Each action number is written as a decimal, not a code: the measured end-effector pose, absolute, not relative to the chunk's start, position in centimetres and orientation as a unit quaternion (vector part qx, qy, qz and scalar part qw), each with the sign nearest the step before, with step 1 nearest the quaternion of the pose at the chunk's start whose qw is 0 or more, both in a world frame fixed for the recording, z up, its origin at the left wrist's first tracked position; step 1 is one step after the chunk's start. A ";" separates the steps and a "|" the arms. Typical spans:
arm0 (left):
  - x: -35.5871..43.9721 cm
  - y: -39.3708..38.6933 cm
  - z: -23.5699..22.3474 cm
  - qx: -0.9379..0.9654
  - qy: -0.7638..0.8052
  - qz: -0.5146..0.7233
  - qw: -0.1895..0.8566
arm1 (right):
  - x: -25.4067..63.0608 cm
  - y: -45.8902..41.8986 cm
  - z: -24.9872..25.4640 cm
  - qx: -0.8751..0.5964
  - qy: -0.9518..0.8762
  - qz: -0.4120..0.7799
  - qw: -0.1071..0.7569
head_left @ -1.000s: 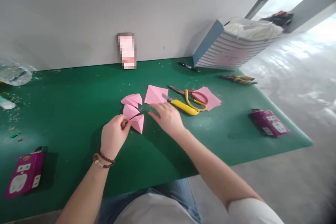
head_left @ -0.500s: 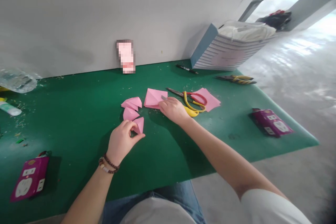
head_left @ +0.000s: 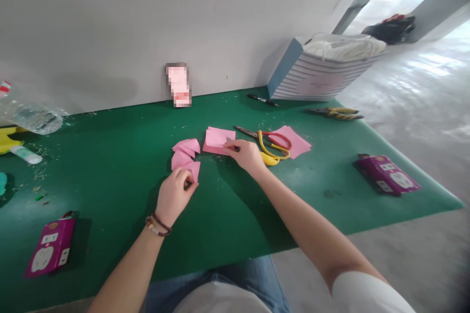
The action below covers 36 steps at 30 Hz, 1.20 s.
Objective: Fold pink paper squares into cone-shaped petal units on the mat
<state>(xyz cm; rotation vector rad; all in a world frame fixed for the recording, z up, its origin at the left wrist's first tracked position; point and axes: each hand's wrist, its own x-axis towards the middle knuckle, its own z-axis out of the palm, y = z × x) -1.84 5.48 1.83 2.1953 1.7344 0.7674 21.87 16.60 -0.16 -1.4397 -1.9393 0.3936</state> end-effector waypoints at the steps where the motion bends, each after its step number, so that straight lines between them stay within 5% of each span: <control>1: -1.8 5.5 1.8 0.751 0.591 0.267 0.121 | 21.9 16.7 -0.1 -0.553 -0.736 0.161 0.356; 11: -1.9 5.0 2.7 0.736 0.553 0.378 0.099 | 21.9 9.8 3.2 -0.421 -0.683 0.160 0.575; 14: -1.7 3.9 4.5 0.749 0.506 0.415 0.100 | 22.6 5.2 3.0 -0.349 -0.766 0.167 0.514; 18: -1.1 1.0 6.2 0.828 0.497 0.243 0.093 | 23.4 1.2 1.5 -0.328 -0.815 0.198 0.435; 25: -0.2 -5.2 2.6 0.827 0.511 0.218 0.088 | 23.7 -0.5 0.3 -0.334 -0.872 0.164 0.318; 36: 0.6 -5.5 1.0 0.767 0.554 0.304 0.112 | 23.2 -0.6 1.0 -0.407 -0.831 0.219 0.311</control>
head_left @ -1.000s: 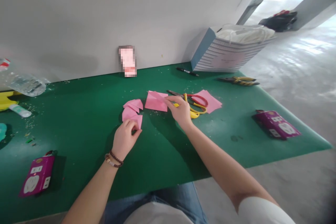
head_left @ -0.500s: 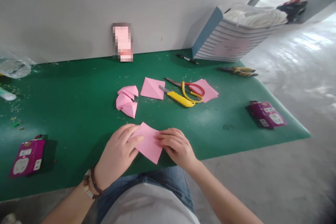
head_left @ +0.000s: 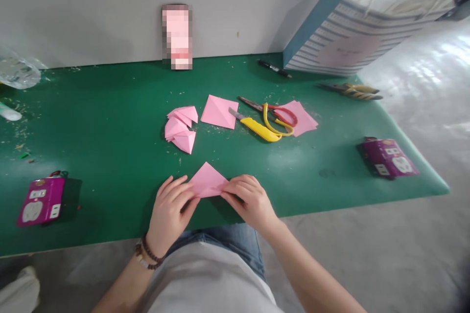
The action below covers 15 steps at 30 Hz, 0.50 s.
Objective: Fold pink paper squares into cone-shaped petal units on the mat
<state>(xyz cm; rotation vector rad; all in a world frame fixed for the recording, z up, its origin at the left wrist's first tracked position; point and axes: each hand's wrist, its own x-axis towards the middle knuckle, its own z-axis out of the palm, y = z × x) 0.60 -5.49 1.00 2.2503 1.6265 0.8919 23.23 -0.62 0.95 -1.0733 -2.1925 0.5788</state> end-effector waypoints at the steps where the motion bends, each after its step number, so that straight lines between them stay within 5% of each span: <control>1: 0.6 -5.4 1.0 0.765 0.555 0.305 0.116 | 23.1 -0.6 1.0 -0.410 -0.829 0.223 0.310; 15: 1.8 -3.0 1.5 0.724 0.621 0.293 0.056 | 22.3 0.2 1.0 -0.490 -0.798 0.211 0.281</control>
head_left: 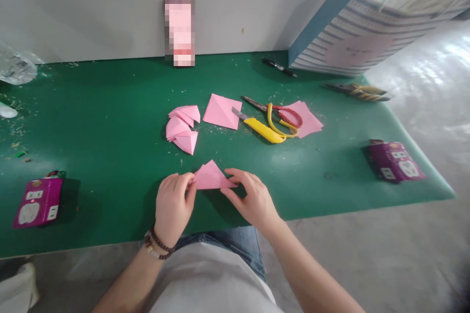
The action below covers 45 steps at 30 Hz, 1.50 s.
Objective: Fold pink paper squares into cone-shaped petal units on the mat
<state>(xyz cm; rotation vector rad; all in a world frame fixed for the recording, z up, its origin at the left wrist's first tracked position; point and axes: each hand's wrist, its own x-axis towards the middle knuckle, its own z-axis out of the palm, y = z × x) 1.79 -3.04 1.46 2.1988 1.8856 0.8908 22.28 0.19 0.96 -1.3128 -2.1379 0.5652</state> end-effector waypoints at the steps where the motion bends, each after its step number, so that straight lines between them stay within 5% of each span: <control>1: 1.8 -2.8 1.5 0.733 0.618 0.279 0.048 | 22.2 0.3 0.9 -0.498 -0.791 0.208 0.287; 17: 1.0 0.3 1.9 0.884 0.452 0.115 0.009 | 21.2 -0.6 0.0 -0.561 -0.773 0.122 0.271; 45: 1.7 -0.7 1.5 0.900 0.383 0.207 0.035 | 21.1 0.0 -0.1 -0.568 -0.778 0.112 0.246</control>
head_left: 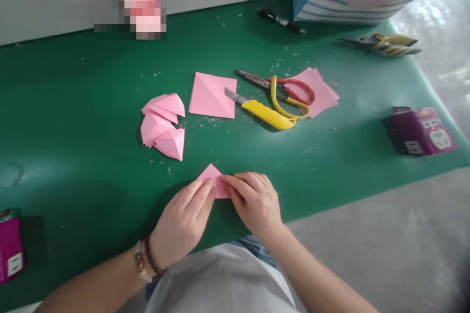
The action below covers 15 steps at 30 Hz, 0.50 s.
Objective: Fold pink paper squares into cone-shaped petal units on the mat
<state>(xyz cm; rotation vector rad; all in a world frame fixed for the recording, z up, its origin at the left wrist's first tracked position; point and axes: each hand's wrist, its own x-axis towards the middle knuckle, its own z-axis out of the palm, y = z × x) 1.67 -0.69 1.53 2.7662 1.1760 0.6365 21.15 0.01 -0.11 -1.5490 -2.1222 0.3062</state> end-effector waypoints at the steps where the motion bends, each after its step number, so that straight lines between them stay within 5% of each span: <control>1: 1.8 -0.9 1.4 0.901 0.380 0.205 0.037 | 21.1 0.0 -0.1 -0.569 -0.777 0.112 0.245; 15: 2.2 -1.7 1.2 0.897 0.399 0.174 0.074 | 21.0 0.1 0.0 -0.568 -0.780 0.100 0.244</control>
